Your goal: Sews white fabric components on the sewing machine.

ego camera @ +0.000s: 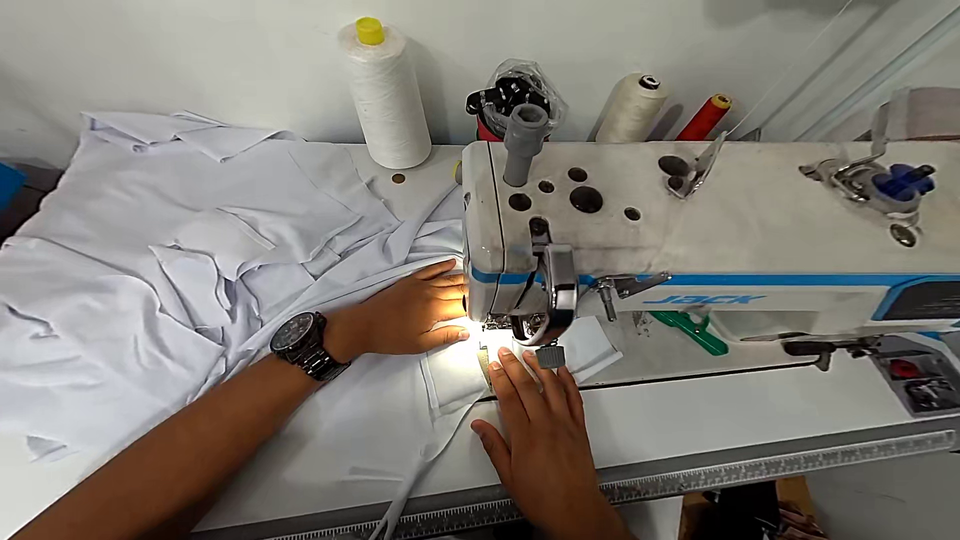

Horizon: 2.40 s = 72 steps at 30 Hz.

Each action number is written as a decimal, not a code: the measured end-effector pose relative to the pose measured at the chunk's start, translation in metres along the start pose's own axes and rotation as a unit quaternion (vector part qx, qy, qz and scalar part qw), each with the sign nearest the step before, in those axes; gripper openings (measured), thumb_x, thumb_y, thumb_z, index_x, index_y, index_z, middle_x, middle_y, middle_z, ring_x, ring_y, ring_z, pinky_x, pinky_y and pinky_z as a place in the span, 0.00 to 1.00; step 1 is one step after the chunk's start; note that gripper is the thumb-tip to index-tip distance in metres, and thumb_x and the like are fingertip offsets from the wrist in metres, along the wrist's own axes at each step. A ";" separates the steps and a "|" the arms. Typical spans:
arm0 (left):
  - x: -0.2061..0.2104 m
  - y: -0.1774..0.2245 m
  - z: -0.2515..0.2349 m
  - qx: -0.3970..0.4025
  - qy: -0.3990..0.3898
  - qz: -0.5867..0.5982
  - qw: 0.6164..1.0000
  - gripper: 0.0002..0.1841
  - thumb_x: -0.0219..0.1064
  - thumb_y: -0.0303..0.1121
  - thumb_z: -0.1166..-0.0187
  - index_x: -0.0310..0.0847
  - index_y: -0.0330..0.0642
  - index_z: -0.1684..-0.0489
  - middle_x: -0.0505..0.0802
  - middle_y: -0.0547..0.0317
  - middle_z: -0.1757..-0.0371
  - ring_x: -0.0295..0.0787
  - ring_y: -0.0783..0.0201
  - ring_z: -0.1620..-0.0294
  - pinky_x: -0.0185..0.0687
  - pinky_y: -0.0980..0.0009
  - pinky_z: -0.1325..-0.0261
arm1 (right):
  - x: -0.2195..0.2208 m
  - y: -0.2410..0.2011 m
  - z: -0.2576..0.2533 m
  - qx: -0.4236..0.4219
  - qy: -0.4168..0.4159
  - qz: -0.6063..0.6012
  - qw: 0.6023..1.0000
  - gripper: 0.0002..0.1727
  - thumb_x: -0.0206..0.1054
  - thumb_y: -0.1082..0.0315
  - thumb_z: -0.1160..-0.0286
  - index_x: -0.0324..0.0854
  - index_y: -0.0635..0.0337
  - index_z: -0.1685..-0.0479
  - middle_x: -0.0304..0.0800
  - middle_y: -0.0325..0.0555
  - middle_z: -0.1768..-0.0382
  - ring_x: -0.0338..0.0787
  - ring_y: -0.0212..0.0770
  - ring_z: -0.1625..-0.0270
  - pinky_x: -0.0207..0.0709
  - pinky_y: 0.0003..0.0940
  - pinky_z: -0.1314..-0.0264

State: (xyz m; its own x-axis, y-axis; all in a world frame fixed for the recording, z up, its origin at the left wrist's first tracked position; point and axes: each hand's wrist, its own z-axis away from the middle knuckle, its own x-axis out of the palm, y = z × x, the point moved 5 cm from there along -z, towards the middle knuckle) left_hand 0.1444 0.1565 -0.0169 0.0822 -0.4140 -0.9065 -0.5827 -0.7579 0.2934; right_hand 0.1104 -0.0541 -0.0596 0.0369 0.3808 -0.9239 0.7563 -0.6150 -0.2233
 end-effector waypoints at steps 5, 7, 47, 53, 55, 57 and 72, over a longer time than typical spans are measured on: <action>-0.005 -0.001 -0.002 0.014 -0.007 -0.013 1.000 0.22 0.54 0.46 0.16 0.94 0.42 0.58 0.96 0.55 0.44 0.86 0.59 0.29 0.61 0.59 0.14 | 0.001 0.000 -0.002 -0.020 -0.011 0.003 1.000 0.33 0.49 0.37 0.15 0.83 0.44 0.24 0.83 0.32 0.22 0.75 0.50 0.16 0.64 0.64 0.18; -0.007 0.001 -0.003 0.009 -0.008 -0.014 1.000 0.22 0.54 0.45 0.17 0.93 0.40 0.60 0.96 0.53 0.45 0.87 0.57 0.30 0.63 0.57 0.15 | 0.001 0.001 -0.004 -0.021 -0.017 -0.002 1.000 0.33 0.49 0.37 0.14 0.82 0.44 0.23 0.81 0.32 0.21 0.74 0.49 0.15 0.63 0.63 0.17; -0.003 0.008 0.070 0.009 0.005 0.054 0.998 0.15 0.68 0.50 0.24 0.95 0.54 0.53 0.92 0.65 0.46 0.84 0.65 0.45 0.80 0.65 0.43 | -0.004 -0.042 0.001 -0.083 0.037 -0.174 0.980 0.10 0.68 0.64 0.26 0.89 0.55 0.51 0.89 0.40 0.66 0.89 0.38 0.65 0.86 0.33 0.66; -0.002 0.009 0.076 -0.015 -0.014 0.043 0.999 0.20 0.72 0.58 0.32 0.94 0.58 0.50 0.91 0.68 0.42 0.83 0.63 0.43 0.80 0.62 0.43 | -0.007 -0.016 0.002 0.071 -0.026 -0.313 0.947 0.11 0.67 0.62 0.21 0.85 0.54 0.46 0.89 0.31 0.67 0.86 0.24 0.69 0.84 0.22 0.68; -0.003 0.009 0.074 -0.022 0.004 0.052 0.998 0.12 0.67 0.46 0.23 0.94 0.54 0.55 0.92 0.68 0.45 0.85 0.64 0.43 0.81 0.63 0.41 | -0.006 -0.014 0.001 0.098 -0.010 -0.314 0.944 0.10 0.66 0.64 0.23 0.84 0.54 0.47 0.87 0.31 0.69 0.83 0.23 0.73 0.80 0.20 0.74; -0.002 0.010 0.070 -0.042 0.018 0.063 0.997 0.13 0.62 0.42 0.17 0.94 0.51 0.59 0.92 0.67 0.48 0.84 0.66 0.45 0.79 0.66 0.41 | -0.006 -0.017 0.001 0.094 0.028 -0.274 0.957 0.09 0.65 0.65 0.25 0.85 0.55 0.51 0.85 0.32 0.72 0.80 0.25 0.76 0.77 0.22 0.76; 0.010 0.015 0.054 -0.188 0.068 -0.032 0.979 0.15 0.60 0.40 0.14 0.85 0.42 0.69 0.87 0.57 0.59 0.83 0.59 0.52 0.80 0.66 0.46 | -0.006 -0.014 -0.009 0.071 0.109 -0.141 0.981 0.06 0.66 0.68 0.30 0.89 0.56 0.66 0.86 0.38 0.68 0.82 0.29 0.78 0.79 0.23 0.79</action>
State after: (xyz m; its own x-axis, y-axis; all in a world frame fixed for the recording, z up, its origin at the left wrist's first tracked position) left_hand 0.0928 0.1687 -0.0381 0.2307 -0.4039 -0.8853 -0.2360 -0.9058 0.3518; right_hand 0.1049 -0.0416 -0.0484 -0.0103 0.6792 -0.7339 0.6582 -0.5479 -0.5162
